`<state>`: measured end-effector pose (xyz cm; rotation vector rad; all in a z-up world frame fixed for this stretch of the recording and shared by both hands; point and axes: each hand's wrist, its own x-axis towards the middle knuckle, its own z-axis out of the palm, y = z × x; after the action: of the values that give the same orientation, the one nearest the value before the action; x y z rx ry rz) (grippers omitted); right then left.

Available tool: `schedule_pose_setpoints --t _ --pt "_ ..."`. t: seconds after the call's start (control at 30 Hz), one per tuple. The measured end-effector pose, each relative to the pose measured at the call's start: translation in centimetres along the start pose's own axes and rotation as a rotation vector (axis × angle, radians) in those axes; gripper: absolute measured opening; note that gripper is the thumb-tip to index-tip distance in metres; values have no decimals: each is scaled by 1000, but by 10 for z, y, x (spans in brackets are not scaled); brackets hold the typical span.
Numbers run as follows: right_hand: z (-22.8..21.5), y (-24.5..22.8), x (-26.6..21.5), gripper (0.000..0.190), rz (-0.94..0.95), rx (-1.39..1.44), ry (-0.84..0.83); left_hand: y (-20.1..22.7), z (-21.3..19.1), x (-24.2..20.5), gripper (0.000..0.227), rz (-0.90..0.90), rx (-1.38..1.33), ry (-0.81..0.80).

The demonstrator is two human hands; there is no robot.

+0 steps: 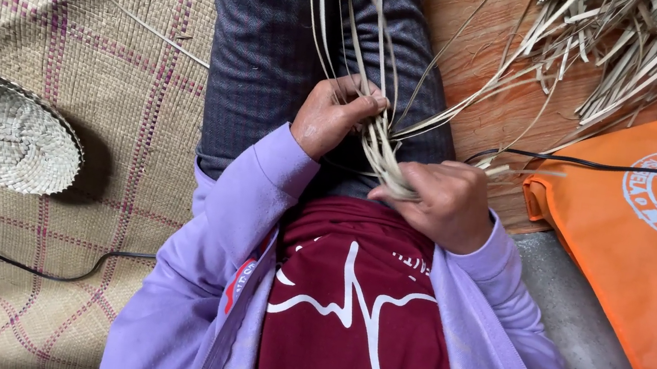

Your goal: The person is sitting on the floor weaving a basket from dried plant fibers, carefully interlacing the strands to form the base.

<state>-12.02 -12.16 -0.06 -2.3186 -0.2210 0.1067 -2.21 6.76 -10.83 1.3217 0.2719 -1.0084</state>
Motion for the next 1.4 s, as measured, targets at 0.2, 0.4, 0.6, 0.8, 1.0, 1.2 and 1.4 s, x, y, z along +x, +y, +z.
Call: schedule_pose_setpoints --t 0.2,0.4,0.6,0.8,1.0,1.2,1.4 --pt "-18 6 2 19 452 274 -35 29 7 -10 26 -70 -79 -76" --pt "-42 -7 41 28 581 309 -93 30 -2 -7 58 -92 -25 -146" --pt "-42 1 58 33 590 330 -93 27 -1 -11 44 49 -15 -248" --pt "-40 -3 72 36 594 377 -88 36 25 -29 36 10 -122 -50" --pt "-39 -8 85 35 553 397 -60 31 37 -24 20 0 9 114" --pt "-49 -10 88 33 539 311 -4 59 43 -37 17 144 -243 54" --pt "-54 -12 90 33 491 196 39 25 37 -34 17 151 -365 -58"
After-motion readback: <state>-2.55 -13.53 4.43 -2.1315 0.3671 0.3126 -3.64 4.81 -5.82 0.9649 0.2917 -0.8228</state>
